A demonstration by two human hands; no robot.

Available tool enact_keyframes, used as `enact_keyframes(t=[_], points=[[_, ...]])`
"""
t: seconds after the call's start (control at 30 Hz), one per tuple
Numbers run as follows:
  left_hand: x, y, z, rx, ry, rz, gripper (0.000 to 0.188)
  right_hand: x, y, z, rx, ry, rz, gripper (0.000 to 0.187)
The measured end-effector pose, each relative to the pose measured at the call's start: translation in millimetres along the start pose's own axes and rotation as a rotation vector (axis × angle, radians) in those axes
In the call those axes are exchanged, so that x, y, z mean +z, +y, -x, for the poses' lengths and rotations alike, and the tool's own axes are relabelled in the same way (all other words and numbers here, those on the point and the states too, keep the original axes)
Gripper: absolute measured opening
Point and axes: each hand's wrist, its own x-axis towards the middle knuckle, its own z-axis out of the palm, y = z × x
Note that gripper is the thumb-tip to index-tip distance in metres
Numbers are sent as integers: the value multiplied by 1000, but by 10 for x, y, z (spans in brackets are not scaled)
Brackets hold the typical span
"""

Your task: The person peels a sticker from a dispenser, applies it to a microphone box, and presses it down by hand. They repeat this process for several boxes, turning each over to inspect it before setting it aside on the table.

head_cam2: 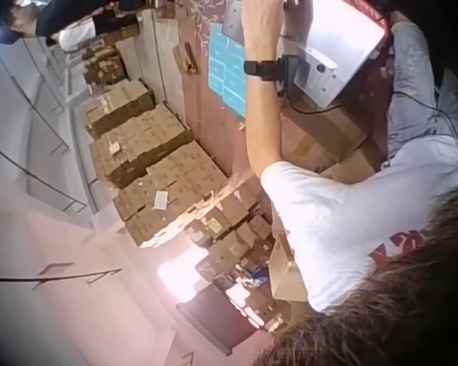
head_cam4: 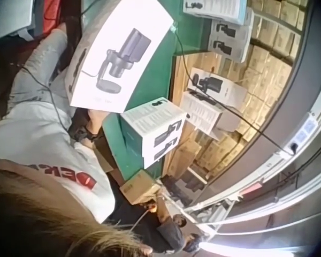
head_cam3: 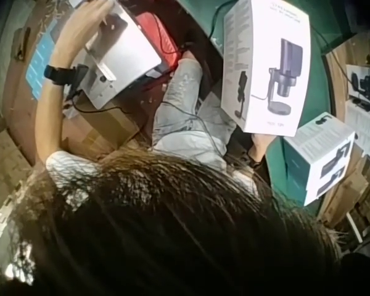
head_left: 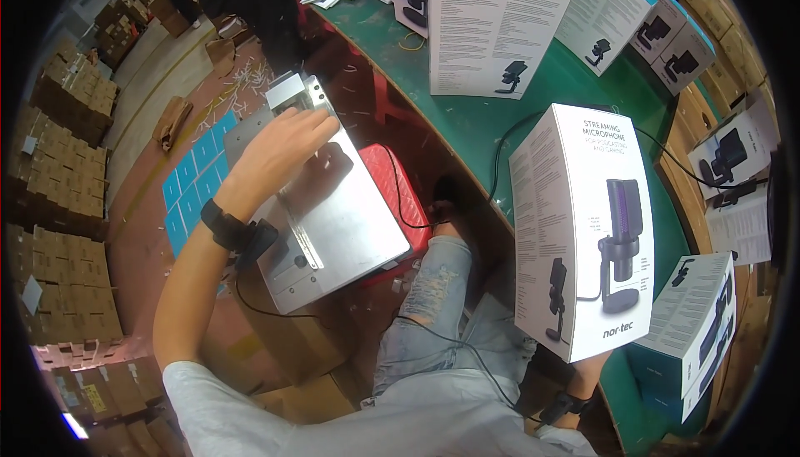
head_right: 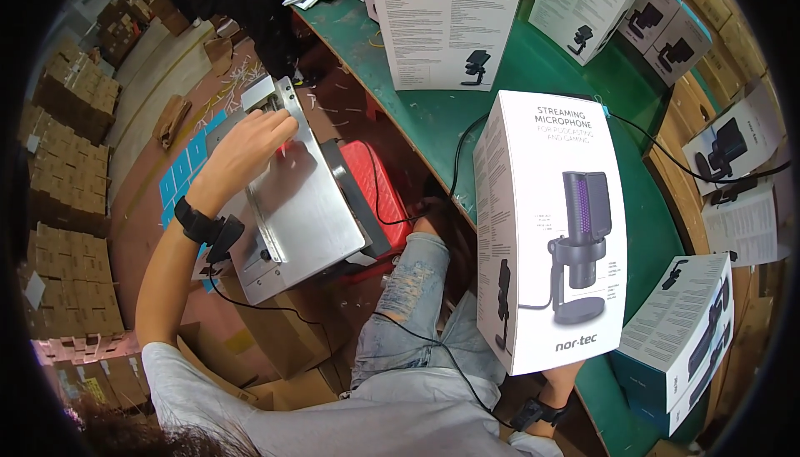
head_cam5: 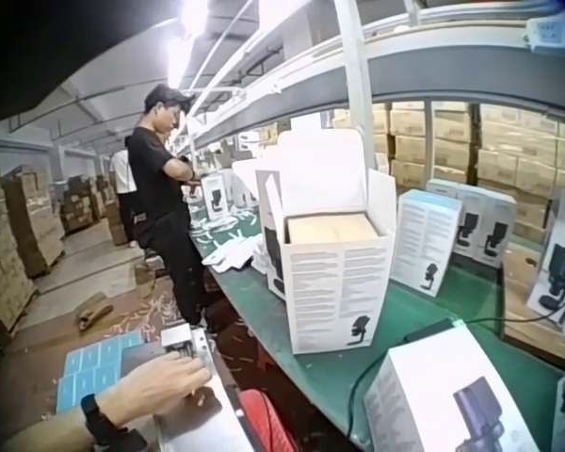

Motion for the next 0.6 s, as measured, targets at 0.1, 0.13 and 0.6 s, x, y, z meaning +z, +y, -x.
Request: enact_keyframes(t=[0.1, 0.13, 0.6], points=[[-12, 3, -22, 8, -5, 36, 21, 10, -33, 22, 0, 3, 3, 72], [-15, 8, -34, 14, -7, 42, 19, 25, -35, 14, 1, 4, 3, 72], [12, 41, -118, 29, -58, -27, 17, -13, -34, -10, 10, 14, 8, 73]])
